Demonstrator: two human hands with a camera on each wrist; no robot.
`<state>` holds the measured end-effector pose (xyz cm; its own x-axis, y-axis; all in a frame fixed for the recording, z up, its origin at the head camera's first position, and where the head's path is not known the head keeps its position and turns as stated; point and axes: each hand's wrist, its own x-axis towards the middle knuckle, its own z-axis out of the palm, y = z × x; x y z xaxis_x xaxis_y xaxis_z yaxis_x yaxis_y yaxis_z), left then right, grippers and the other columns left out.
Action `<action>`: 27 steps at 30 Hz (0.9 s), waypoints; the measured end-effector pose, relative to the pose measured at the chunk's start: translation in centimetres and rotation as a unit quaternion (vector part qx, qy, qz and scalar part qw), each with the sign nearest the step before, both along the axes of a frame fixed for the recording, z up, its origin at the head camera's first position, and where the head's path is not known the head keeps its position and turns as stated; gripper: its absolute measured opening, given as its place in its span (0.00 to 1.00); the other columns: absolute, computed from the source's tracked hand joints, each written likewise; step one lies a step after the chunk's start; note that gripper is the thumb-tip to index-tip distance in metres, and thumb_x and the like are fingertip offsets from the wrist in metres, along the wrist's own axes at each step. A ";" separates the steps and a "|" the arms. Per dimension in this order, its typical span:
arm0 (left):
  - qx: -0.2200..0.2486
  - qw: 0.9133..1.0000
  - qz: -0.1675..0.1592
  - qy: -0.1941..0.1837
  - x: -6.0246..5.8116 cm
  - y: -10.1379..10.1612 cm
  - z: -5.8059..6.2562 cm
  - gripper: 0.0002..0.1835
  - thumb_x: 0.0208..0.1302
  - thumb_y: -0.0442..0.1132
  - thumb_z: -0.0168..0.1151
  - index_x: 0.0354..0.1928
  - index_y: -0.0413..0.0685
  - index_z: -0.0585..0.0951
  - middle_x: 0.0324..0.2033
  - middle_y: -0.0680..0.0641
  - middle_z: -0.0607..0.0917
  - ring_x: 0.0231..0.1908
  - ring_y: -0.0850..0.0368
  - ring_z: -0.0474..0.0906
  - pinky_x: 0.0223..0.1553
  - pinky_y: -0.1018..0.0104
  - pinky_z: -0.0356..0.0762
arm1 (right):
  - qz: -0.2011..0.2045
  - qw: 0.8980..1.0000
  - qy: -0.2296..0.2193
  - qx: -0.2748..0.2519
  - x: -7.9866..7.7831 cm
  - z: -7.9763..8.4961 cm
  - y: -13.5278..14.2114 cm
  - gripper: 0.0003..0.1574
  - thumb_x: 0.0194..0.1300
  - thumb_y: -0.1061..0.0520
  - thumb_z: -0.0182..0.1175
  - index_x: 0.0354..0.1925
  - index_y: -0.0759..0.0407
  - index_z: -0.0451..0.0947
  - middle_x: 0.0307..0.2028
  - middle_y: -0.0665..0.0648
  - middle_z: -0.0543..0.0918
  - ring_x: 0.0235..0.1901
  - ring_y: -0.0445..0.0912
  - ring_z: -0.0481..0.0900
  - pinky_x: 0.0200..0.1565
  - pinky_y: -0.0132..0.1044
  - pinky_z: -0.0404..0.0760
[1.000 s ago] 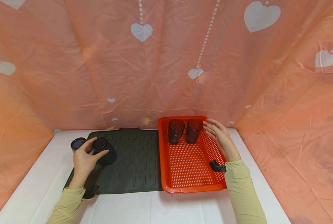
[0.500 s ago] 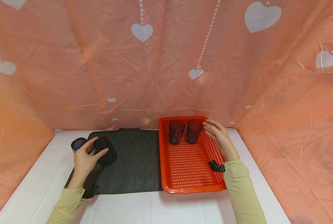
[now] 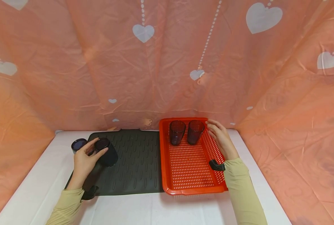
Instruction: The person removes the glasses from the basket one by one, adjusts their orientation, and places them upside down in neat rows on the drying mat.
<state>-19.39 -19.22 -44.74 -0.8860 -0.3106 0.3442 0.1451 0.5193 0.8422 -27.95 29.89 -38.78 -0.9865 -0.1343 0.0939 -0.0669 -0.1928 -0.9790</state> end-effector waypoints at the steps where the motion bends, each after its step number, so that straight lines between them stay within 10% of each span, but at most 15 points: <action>1: 0.000 1.000 0.000 0.000 0.0 0.0 0.0 0.32 0.51 0.40 0.75 0.61 0.45 0.77 0.54 0.34 0.78 0.53 0.39 0.76 0.49 0.49 0.77 | -0.002 1.000 -0.005 0.003 -0.1 0.0 0.0 0.20 0.74 0.56 0.50 0.61 0.60 0.68 0.52 0.48 0.79 0.61 0.49 0.67 0.64 0.40 0.62; 6: -0.002 1.000 0.003 0.002 0.0 -0.1 -0.1 0.32 0.52 0.41 0.75 0.61 0.46 0.77 0.54 0.35 0.79 0.52 0.39 0.76 0.49 0.48 0.77 | -0.005 1.000 -0.025 0.009 -0.8 -0.1 0.1 0.15 0.76 0.51 0.46 0.56 0.51 0.71 0.53 0.47 0.77 0.67 0.55 0.56 0.68 0.45 0.55; 18: 0.003 1.000 0.011 0.004 -0.1 0.0 -0.4 0.32 0.51 0.41 0.76 0.60 0.47 0.77 0.53 0.35 0.79 0.51 0.40 0.77 0.48 0.49 0.77 | -0.002 1.000 -0.026 -0.010 -1.5 -0.5 0.1 0.12 0.75 0.50 0.47 0.45 0.43 0.78 0.49 0.45 0.81 0.60 0.48 0.66 0.63 0.40 0.62; 27: 0.009 1.000 0.011 0.002 -0.1 -0.1 -0.5 0.33 0.50 0.41 0.76 0.60 0.46 0.77 0.53 0.35 0.79 0.51 0.40 0.77 0.48 0.48 0.77 | -0.013 0.998 -0.051 0.029 -2.2 -0.6 -0.1 0.16 0.76 0.46 0.44 0.54 0.49 0.70 0.59 0.53 0.72 0.68 0.54 0.54 0.69 0.45 0.52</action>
